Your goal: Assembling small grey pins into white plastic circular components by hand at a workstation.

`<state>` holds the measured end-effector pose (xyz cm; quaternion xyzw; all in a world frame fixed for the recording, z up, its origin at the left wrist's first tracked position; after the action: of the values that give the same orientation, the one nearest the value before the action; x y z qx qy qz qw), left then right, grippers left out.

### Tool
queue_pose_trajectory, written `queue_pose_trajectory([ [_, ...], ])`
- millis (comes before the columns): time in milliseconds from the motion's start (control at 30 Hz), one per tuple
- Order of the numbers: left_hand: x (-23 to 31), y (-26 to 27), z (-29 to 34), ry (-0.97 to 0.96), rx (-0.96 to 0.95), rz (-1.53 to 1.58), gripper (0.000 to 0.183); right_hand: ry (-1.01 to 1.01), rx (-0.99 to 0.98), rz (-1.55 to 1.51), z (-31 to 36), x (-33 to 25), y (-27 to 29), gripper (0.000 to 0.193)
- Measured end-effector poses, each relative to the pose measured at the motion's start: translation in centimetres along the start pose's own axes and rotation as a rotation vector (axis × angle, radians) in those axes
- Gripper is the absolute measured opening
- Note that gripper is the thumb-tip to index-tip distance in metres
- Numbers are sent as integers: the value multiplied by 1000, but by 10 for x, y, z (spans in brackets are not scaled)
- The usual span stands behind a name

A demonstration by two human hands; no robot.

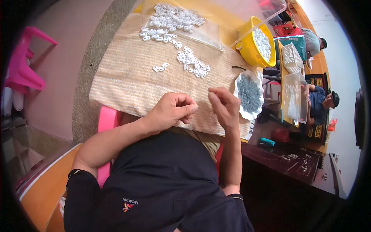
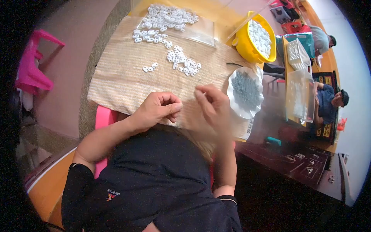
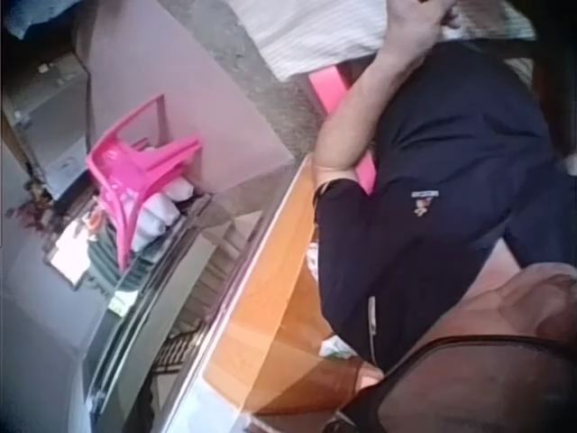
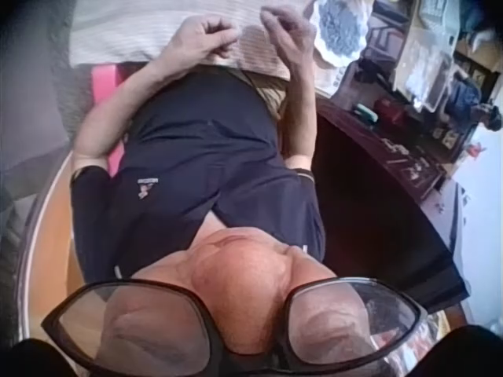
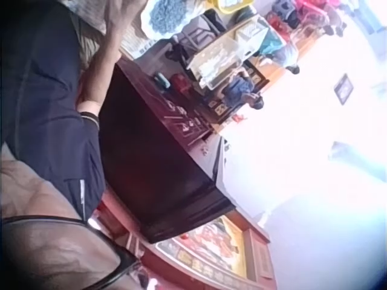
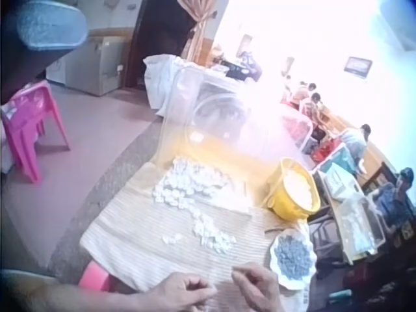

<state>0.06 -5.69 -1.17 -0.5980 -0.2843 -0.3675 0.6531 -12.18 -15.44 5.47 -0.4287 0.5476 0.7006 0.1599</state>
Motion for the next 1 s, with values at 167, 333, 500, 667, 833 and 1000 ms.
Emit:
queue_pose_trajectory([
  [167, 3, -2, 0, -17, -6, -16, 17, -76, -331, -535, 30, -1, -27, 15],
  [333, 3, -6, 2, 6, -5, 33, 16, -97, -325, -611, 31, 1, -34, 13],
  [500, 3, -7, 2, 24, -18, 83, 16, -104, -333, -686, 32, 6, -38, 12],
  [667, -2, -6, 3, 61, -25, 185, 15, -89, -280, -696, 34, 4, -41, 5],
  [833, -2, -4, 4, 76, -14, 204, 14, -100, -246, -737, 36, 7, -44, 3],
  [1000, -1, 3, 5, 47, 19, 232, 13, -123, -194, -758, 37, 16, -46, 6],
])
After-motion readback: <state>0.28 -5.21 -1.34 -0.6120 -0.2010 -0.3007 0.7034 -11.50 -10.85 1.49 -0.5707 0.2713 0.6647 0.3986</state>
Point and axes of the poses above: each hand's wrist, its own z-axis away from the middle knuckle, its own y-axis out of the back of the hand, x = y × z, the point moved 8 cm from there along -z, towards the middle knuckle, and after that the axes turned 10 degrees about -y, right-handed, at the moved point
